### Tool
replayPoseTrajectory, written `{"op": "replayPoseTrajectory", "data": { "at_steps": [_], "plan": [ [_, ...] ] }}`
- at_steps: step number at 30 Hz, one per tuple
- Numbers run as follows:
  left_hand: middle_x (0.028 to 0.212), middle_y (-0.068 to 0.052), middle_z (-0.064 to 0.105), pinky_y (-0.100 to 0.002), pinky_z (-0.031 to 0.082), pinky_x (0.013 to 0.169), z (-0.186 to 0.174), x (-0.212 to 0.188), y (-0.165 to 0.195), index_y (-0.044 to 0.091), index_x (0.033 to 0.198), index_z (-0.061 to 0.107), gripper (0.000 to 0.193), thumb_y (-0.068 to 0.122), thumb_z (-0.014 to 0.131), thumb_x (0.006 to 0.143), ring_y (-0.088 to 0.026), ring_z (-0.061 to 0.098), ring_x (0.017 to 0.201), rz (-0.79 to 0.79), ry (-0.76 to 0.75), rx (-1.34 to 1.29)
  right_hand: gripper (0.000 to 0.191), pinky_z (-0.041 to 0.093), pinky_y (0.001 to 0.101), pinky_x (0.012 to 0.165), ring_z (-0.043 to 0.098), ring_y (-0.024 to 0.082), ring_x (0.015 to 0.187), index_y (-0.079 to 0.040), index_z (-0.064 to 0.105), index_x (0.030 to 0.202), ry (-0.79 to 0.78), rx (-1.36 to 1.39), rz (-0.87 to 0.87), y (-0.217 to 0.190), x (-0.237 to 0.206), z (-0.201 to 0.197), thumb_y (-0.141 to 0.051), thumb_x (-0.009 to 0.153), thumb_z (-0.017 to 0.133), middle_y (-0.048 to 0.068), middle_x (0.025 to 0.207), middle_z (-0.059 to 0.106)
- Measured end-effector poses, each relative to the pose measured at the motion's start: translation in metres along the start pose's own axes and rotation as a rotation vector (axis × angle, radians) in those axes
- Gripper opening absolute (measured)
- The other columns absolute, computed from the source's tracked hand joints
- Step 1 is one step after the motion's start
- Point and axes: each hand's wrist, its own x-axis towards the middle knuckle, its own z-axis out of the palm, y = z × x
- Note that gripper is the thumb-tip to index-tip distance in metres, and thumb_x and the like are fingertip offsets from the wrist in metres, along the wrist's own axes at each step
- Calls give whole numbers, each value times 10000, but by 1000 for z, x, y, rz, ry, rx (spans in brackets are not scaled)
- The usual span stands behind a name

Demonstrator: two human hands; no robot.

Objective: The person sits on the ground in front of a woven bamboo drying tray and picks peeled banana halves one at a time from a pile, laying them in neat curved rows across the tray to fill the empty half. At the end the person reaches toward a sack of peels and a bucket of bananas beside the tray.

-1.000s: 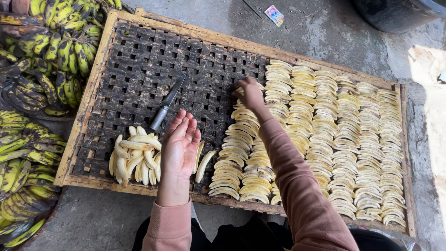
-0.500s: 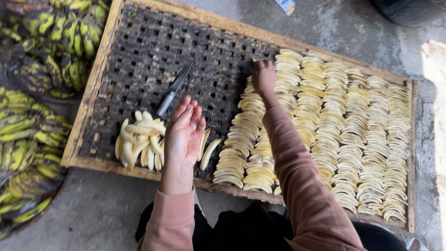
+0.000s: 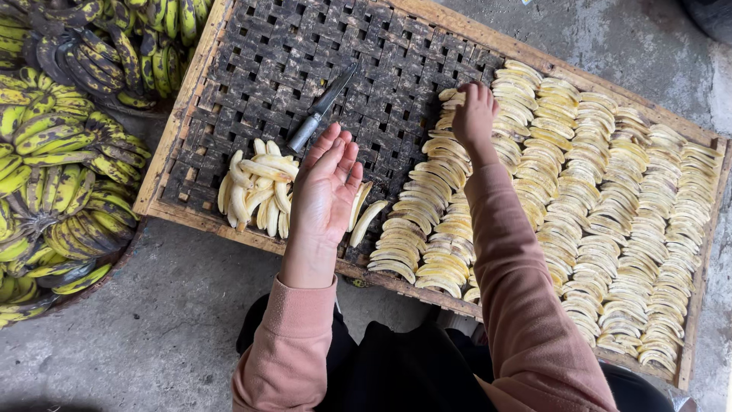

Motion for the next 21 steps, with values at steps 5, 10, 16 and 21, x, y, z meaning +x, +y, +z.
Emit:
{"op": "replayPoseTrajectory", "data": {
  "at_steps": [5, 10, 16, 21],
  "plan": [
    [1149, 13, 695, -274, 524, 849, -3, 1, 3, 148, 1249, 660, 278, 98, 675, 975, -81, 653, 1006, 1, -8, -23, 393, 519, 443, 951, 663, 316, 1054, -34, 742, 1098, -461, 435, -737, -110, -88, -20, -81, 715, 816, 128, 1083, 734],
    [1150, 21, 689, -276, 523, 858, -3, 4, -1, 151, 1245, 656, 270, 101, 668, 980, -77, 651, 1016, -6, -24, -29, 350, 550, 334, 875, 662, 223, 1064, -74, 695, 1157, -531, -13, -1101, -175, -151, -35, -122, 811, 672, 61, 1143, 694],
    [1144, 17, 689, -280, 522, 853, -4, 6, -2, 145, 1235, 654, 256, 96, 657, 983, -87, 644, 1018, -10, -44, -27, 240, 546, 387, 815, 648, 242, 911, -61, 638, 987, -497, 26, -1051, -179, -136, -41, -258, 851, 657, 73, 947, 647],
    [1134, 17, 683, -285, 534, 859, -3, 8, -1, 138, 1225, 653, 248, 86, 648, 983, -100, 644, 1019, -12, -30, -37, 158, 577, 409, 819, 690, 291, 930, -68, 683, 1038, -491, 435, -560, -144, -108, -39, -153, 906, 695, 106, 1026, 708]
  ]
}}
